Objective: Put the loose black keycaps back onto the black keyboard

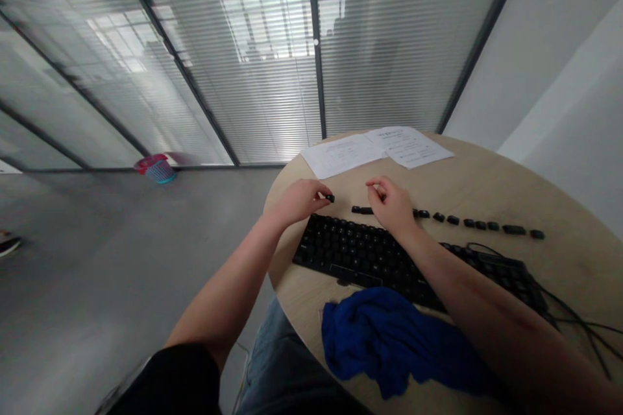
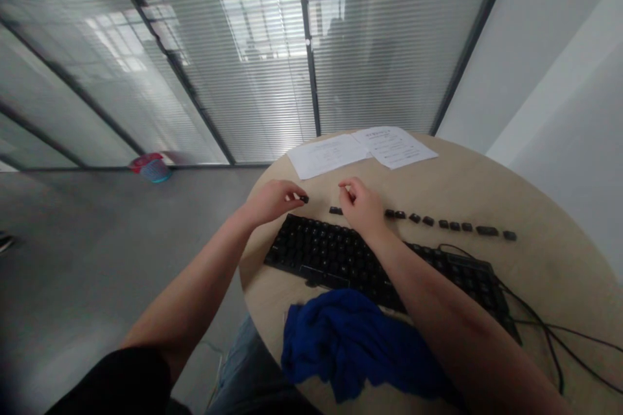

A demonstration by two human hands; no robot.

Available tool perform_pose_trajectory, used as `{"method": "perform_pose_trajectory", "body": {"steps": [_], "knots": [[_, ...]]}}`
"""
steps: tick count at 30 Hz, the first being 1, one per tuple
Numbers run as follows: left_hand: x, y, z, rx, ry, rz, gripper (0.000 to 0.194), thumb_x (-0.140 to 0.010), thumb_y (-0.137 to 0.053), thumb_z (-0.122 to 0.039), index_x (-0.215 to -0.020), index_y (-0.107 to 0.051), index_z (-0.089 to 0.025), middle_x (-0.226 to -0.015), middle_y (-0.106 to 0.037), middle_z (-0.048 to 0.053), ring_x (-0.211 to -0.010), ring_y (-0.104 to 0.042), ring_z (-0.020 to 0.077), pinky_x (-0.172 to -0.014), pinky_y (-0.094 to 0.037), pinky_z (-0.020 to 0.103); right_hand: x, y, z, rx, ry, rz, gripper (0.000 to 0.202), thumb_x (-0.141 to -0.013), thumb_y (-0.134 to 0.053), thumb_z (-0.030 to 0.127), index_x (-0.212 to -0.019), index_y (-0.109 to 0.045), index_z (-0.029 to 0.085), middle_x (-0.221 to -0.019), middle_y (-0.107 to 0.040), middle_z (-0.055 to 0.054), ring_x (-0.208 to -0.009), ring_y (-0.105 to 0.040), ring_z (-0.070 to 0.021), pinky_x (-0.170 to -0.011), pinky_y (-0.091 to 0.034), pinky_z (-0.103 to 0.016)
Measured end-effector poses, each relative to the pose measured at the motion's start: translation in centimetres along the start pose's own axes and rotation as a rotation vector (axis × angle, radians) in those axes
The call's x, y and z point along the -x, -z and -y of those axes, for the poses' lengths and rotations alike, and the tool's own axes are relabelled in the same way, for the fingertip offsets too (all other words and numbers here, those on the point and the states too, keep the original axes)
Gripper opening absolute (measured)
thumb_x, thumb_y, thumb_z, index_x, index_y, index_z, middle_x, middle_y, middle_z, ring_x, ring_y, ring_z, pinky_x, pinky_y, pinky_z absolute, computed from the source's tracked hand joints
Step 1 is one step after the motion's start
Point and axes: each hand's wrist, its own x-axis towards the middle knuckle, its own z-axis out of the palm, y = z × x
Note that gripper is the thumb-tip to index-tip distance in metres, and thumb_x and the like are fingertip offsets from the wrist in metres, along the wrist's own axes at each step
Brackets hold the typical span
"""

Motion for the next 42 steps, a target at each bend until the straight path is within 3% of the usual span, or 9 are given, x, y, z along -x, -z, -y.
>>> {"method": "perform_pose_trajectory", "body": {"steps": [2,4,7,10,13,21,27,32,42], "knots": [[3.9,0.7,0.4,0.035,0.005,-0.057,0.025,-0.093,-0.064,-0.026,-0.115,-0.076,-0.02,-0.096,-0.078,0.005,-0.08,-0.069,0.0166,-0.078,-0.053,0.03,0.0,0.0,-0.2,-0.01,0.008,0.012,0.025,-0.092,-0.052,0.032,-0.1,-0.07,0.017,-0.053,-0.045,0.004,-0.051,-0.04,-0.0094,-0.059,-0.03,-0.023],[7.7,0.2,0.9,0.122,-0.061,-0.113,0.023,-0.094,-0.064,-0.027,-0.113,-0.075,-0.021,-0.097,-0.077,0.005,-0.075,-0.068,0.0149,-0.073,-0.054,0.028,0.0,-0.1,-0.3,-0.02,0.012,0.019,0.023,-0.092,-0.053,0.031,-0.099,-0.07,0.018,-0.054,-0.045,0.005,-0.051,-0.04,-0.0088,-0.059,-0.031,-0.023],[12.0,-2.2,1.4,0.18,-0.192,-0.163,0.021,-0.096,-0.063,-0.024,-0.113,-0.074,-0.02,-0.104,-0.076,0.007,-0.085,-0.07,0.0161,-0.077,-0.058,0.029,0.0,0.0,-0.5,-0.031,0.013,0.036,0.022,-0.092,-0.054,0.031,-0.099,-0.071,0.017,-0.054,-0.045,0.005,-0.05,-0.04,-0.0082,-0.058,-0.031,-0.023],[14.0,-4.4,1.3,0.121,-0.247,-0.213,0.022,-0.098,-0.06,-0.022,-0.115,-0.072,-0.017,-0.107,-0.074,0.01,-0.095,-0.07,0.0186,-0.083,-0.06,0.033,0.0,0.0,-0.6,-0.033,0.029,0.076,0.022,-0.091,-0.056,0.031,-0.098,-0.072,0.017,-0.054,-0.046,0.005,-0.05,-0.04,-0.0077,-0.057,-0.031,-0.023],[14.3,-5.1,1.1,0.034,-0.27,-0.236,0.021,-0.097,-0.06,-0.02,-0.114,-0.072,-0.017,-0.108,-0.071,0.01,-0.094,-0.068,0.0192,-0.08,-0.061,0.033,0.1,0.0,-0.6,-0.032,0.066,0.103,0.023,-0.091,-0.056,0.031,-0.098,-0.073,0.016,-0.054,-0.047,0.004,-0.049,-0.04,-0.0072,-0.056,-0.031,-0.022],[14.2,-4.8,1.1,-0.293,-0.372,-0.297,0.025,-0.098,-0.059,-0.021,-0.12,-0.071,-0.021,-0.109,-0.067,0.009,-0.088,-0.062,0.0192,-0.07,-0.058,0.032,0.3,0.0,-0.6,0.008,0.122,0.108,0.022,-0.092,-0.057,0.032,-0.097,-0.073,0.017,-0.054,-0.05,0.004,-0.049,-0.043,-0.0075,-0.058,-0.032,-0.023],[14.1,-5.8,1.1,-0.32,-0.367,-0.376,0.024,-0.099,-0.06,-0.025,-0.119,-0.07,-0.021,-0.11,-0.069,0.009,-0.085,-0.062,0.018,-0.067,-0.057,0.029,0.2,0.0,-0.7,0.01,0.138,0.114,0.022,-0.092,-0.057,0.032,-0.097,-0.073,0.017,-0.055,-0.05,0.004,-0.049,-0.044,-0.0078,-0.058,-0.032,-0.023],[14.0,-5.5,0.8,-0.333,-0.405,-0.433,0.02,-0.098,-0.06,-0.023,-0.114,-0.071,-0.019,-0.105,-0.07,0.008,-0.083,-0.062,0.0175,-0.066,-0.056,0.028,0.2,-0.1,-0.7,-0.002,0.144,0.121,0.022,-0.092,-0.057,0.033,-0.098,-0.073,0.017,-0.055,-0.051,0.004,-0.05,-0.044,-0.0081,-0.058,-0.032,-0.023],[14.3,-5.0,0.1,-0.414,-0.378,-0.346,0.022,-0.099,-0.058,-0.024,-0.116,-0.072,-0.017,-0.101,-0.071,0.008,-0.085,-0.062,0.0199,-0.066,-0.057,0.032,0.2,0.0,-0.7,0.001,0.165,0.131,0.021,-0.093,-0.057,0.031,-0.096,-0.073,0.017,-0.055,-0.052,0.004,-0.05,-0.044,-0.0078,-0.058,-0.033,-0.024]]}}
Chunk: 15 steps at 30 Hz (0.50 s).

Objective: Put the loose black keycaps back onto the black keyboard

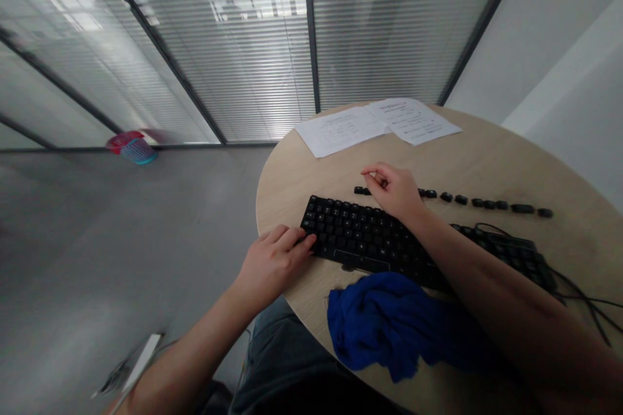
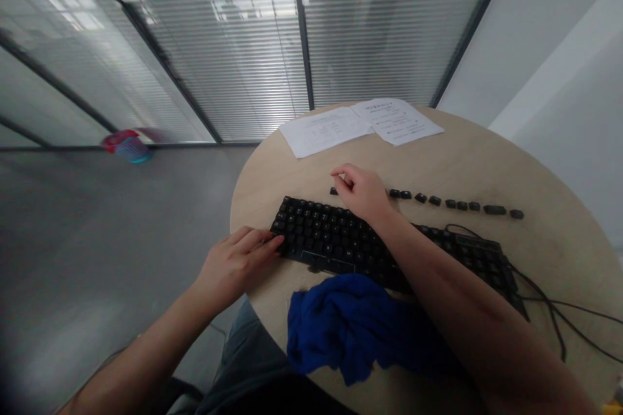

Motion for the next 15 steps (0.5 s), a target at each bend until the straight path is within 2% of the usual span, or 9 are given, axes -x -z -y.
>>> {"method": "perform_pose_trajectory", "body": {"steps": [4,10,15], "knots": [[0.0,-0.1,-0.4,-0.027,0.052,0.059,0.024,-0.099,-0.059,-0.026,-0.117,-0.073,-0.018,-0.104,-0.072,0.009,-0.085,-0.063,0.0209,-0.067,-0.058,0.033,0.0,0.0,-0.1,0.008,-0.005,0.009,0.022,-0.093,-0.057,0.032,-0.098,-0.073,0.017,-0.055,-0.052,0.004,-0.05,-0.044,-0.0079,-0.059,-0.033,-0.024],[1.0,-0.6,-1.0,0.01,0.12,0.056,0.035,-0.097,-0.062,-0.036,-0.127,-0.069,-0.02,-0.136,-0.065,0.015,-0.108,-0.065,0.029,-0.084,-0.059,0.043,0.0,0.1,0.1,0.025,-0.024,0.021,0.022,-0.094,-0.056,0.032,-0.099,-0.073,0.018,-0.056,-0.052,0.003,-0.051,-0.045,-0.0084,-0.059,-0.033,-0.024],[1.9,-0.7,-1.9,-0.012,0.167,0.095,0.044,-0.098,-0.06,-0.039,-0.137,-0.062,-0.02,-0.143,-0.062,0.015,-0.121,-0.062,0.0333,-0.09,-0.056,0.046,0.1,0.0,0.2,0.027,-0.034,0.023,0.022,-0.093,-0.057,0.032,-0.098,-0.073,0.018,-0.056,-0.052,0.003,-0.051,-0.045,-0.0086,-0.059,-0.033,-0.024]]}}
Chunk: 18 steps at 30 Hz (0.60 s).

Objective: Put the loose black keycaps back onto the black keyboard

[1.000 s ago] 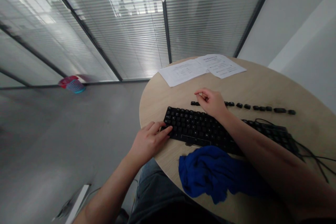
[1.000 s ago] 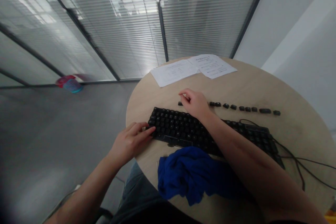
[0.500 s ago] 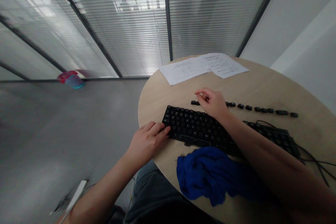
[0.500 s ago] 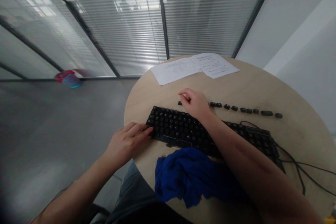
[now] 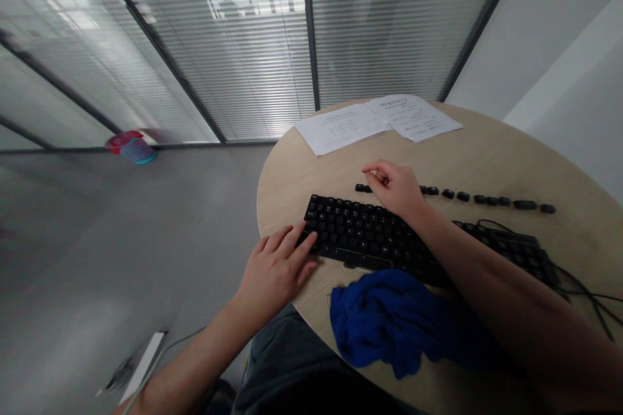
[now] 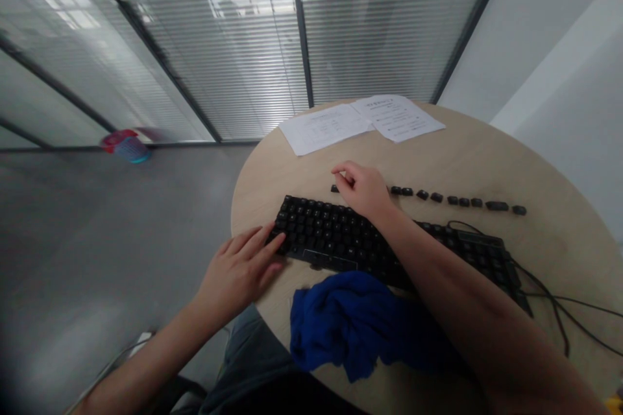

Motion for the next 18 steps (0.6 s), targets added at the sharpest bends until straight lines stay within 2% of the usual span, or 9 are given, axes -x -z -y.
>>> {"method": "perform_pose_trajectory", "body": {"steps": [5,8,10,14,18], "knots": [[0.1,-0.1,-0.5,-0.022,0.013,0.034,0.048,-0.098,-0.059,-0.042,-0.139,-0.06,-0.018,-0.147,-0.059,0.016,-0.126,-0.06,0.0357,-0.092,-0.054,0.048,-0.2,-0.1,-0.1,0.015,-0.032,-0.009,0.024,-0.092,-0.055,0.03,-0.102,-0.073,0.018,-0.062,-0.056,0.001,-0.054,-0.047,-0.0098,-0.06,-0.035,-0.024],[0.3,-0.3,-0.5,0.006,-0.006,-0.026,0.051,-0.099,-0.056,-0.041,-0.142,-0.056,-0.013,-0.147,-0.058,0.018,-0.13,-0.057,0.0351,-0.101,-0.051,0.049,-0.5,-0.3,-0.4,0.054,-0.005,-0.034,0.028,-0.091,-0.054,0.025,-0.11,-0.073,0.018,-0.077,-0.064,-0.003,-0.068,-0.056,-0.0134,-0.068,-0.042,-0.026],[0.6,-0.4,-0.6,0.039,-0.039,-0.095,0.052,-0.1,-0.054,-0.037,-0.144,-0.053,-0.01,-0.147,-0.058,0.019,-0.132,-0.056,0.0336,-0.106,-0.049,0.049,-0.6,-0.5,-0.8,0.1,0.021,-0.03,0.028,-0.089,-0.055,0.021,-0.111,-0.072,0.018,-0.089,-0.068,-0.007,-0.083,-0.062,-0.0178,-0.08,-0.048,-0.031],[1.2,-0.5,-1.2,0.131,-0.062,-0.185,0.048,-0.098,-0.056,-0.026,-0.144,-0.052,-0.013,-0.135,-0.066,0.016,-0.128,-0.059,0.0283,-0.111,-0.047,0.046,-0.6,-1.1,-1.4,0.186,0.038,0.087,0.022,-0.087,-0.06,0.017,-0.106,-0.071,0.018,-0.108,-0.071,-0.009,-0.107,-0.062,-0.0249,-0.1,-0.048,-0.041],[1.4,-0.5,-1.5,0.173,-0.025,-0.196,0.043,-0.095,-0.058,-0.021,-0.138,-0.058,-0.015,-0.122,-0.071,0.012,-0.118,-0.063,0.0255,-0.113,-0.045,0.047,-0.4,-1.4,-1.3,0.201,0.067,0.217,0.016,-0.088,-0.061,0.016,-0.101,-0.071,0.019,-0.109,-0.07,-0.008,-0.109,-0.062,-0.0242,-0.102,-0.048,-0.041]]}}
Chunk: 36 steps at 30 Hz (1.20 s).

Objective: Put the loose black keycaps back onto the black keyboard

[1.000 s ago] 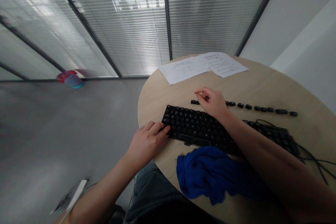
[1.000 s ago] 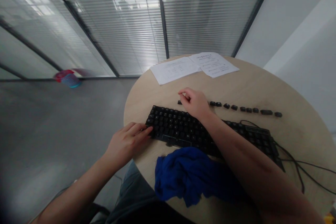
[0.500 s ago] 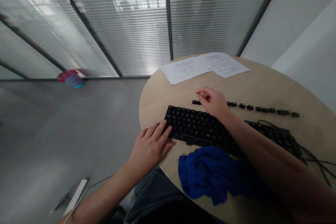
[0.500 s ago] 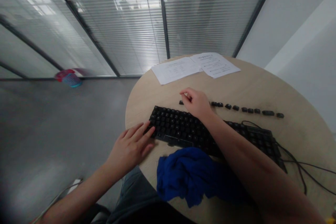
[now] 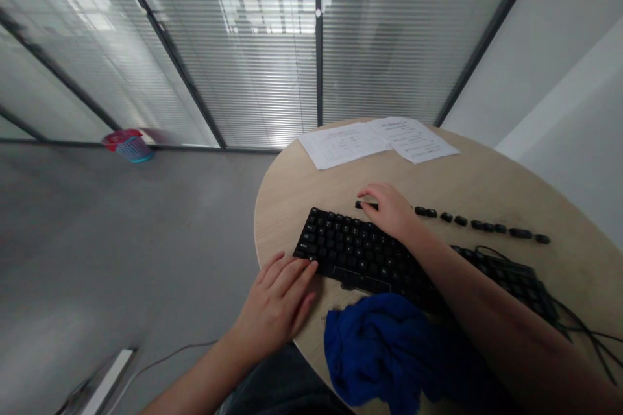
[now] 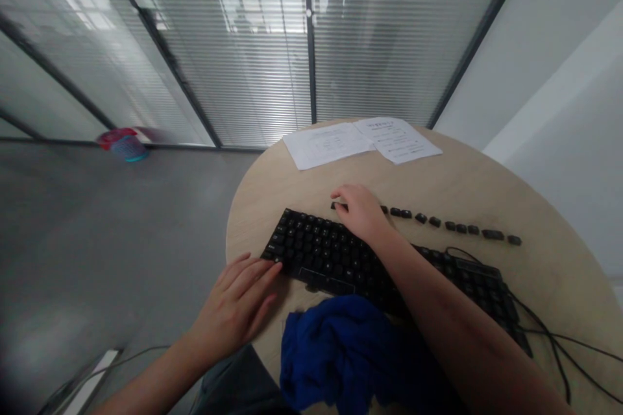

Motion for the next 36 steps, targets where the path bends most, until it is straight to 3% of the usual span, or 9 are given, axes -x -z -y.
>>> {"method": "perform_pose_trajectory", "body": {"steps": [5,10,15,21,25,30,33,36], "knots": [[-0.5,0.3,0.3,0.033,-0.034,0.005,0.041,-0.096,-0.056,-0.022,-0.136,-0.059,-0.016,-0.126,-0.071,0.01,-0.123,-0.06,0.0255,-0.119,-0.038,0.048,0.0,0.0,0.2,0.049,-0.001,0.0,0.02,-0.086,-0.066,0.016,-0.105,-0.073,0.02,-0.115,-0.068,-0.01,-0.115,-0.06,-0.0263,-0.104,-0.048,-0.045],[-0.8,0.3,0.1,0.039,-0.008,0.011,0.035,-0.098,-0.053,-0.024,-0.131,-0.063,-0.017,-0.123,-0.072,0.009,-0.117,-0.063,0.0238,-0.115,-0.041,0.044,-0.1,-0.1,0.2,0.033,-0.017,0.076,0.022,-0.086,-0.066,0.014,-0.106,-0.072,0.019,-0.111,-0.071,-0.008,-0.109,-0.063,-0.0245,-0.101,-0.05,-0.042],[-0.4,0.0,-0.3,0.037,0.026,-0.051,0.028,-0.096,-0.059,-0.019,-0.121,-0.069,-0.024,-0.122,-0.073,0.004,-0.123,-0.06,0.0237,-0.124,-0.028,0.049,-0.4,-0.2,0.2,0.035,-0.016,0.102,0.032,-0.083,-0.065,0.009,-0.112,-0.073,0.02,-0.109,-0.074,-0.006,-0.107,-0.066,-0.0227,-0.101,-0.051,-0.041],[-0.6,0.0,-0.4,0.039,0.016,-0.043,0.027,-0.097,-0.058,-0.02,-0.122,-0.069,-0.023,-0.121,-0.074,0.004,-0.118,-0.062,0.0215,-0.123,-0.031,0.045,-0.6,-0.3,0.3,0.059,0.017,0.118,0.033,-0.083,-0.065,0.009,-0.111,-0.075,0.023,-0.106,-0.075,-0.005,-0.104,-0.068,-0.0227,-0.101,-0.05,-0.043],[-0.6,-0.1,-0.5,0.023,0.034,-0.057,0.027,-0.097,-0.058,-0.02,-0.121,-0.069,-0.025,-0.12,-0.075,0.002,-0.122,-0.061,0.0235,-0.127,-0.022,0.051,-0.6,0.0,0.6,0.032,0.029,0.115,0.036,-0.084,-0.065,0.009,-0.116,-0.074,0.023,-0.105,-0.075,-0.005,-0.102,-0.068,-0.0225,-0.1,-0.05,-0.043],[-0.3,-0.6,-0.5,0.033,0.028,-0.06,0.027,-0.096,-0.059,-0.018,-0.122,-0.069,-0.022,-0.123,-0.074,0.006,-0.12,-0.064,0.022,-0.114,-0.043,0.044,-0.5,1.5,1.8,-0.112,0.068,0.085,0.037,-0.086,-0.063,0.009,-0.118,-0.074,0.022,-0.111,-0.074,-0.005,-0.106,-0.069,-0.0199,-0.101,-0.053,-0.038],[-0.3,-0.7,-0.5,0.049,0.059,-0.059,0.026,-0.096,-0.06,-0.019,-0.12,-0.069,-0.023,-0.12,-0.075,0.004,-0.12,-0.064,0.0224,-0.117,-0.04,0.047,-0.5,3.3,3.4,-0.182,0.107,0.101,0.032,-0.086,-0.063,0.011,-0.113,-0.076,0.021,-0.113,-0.074,-0.006,-0.103,-0.07,-0.0186,-0.099,-0.055,-0.036],[-0.2,-0.6,-0.8,0.064,0.075,-0.084,0.025,-0.096,-0.059,-0.019,-0.119,-0.069,-0.024,-0.12,-0.075,0.004,-0.122,-0.063,0.0237,-0.122,-0.031,0.052,-0.2,5.4,5.8,-0.24,0.131,0.206,0.031,-0.086,-0.064,0.012,-0.113,-0.077,0.021,-0.11,-0.074,-0.006,-0.091,-0.07,-0.0155,-0.088,-0.057,-0.03]]}}
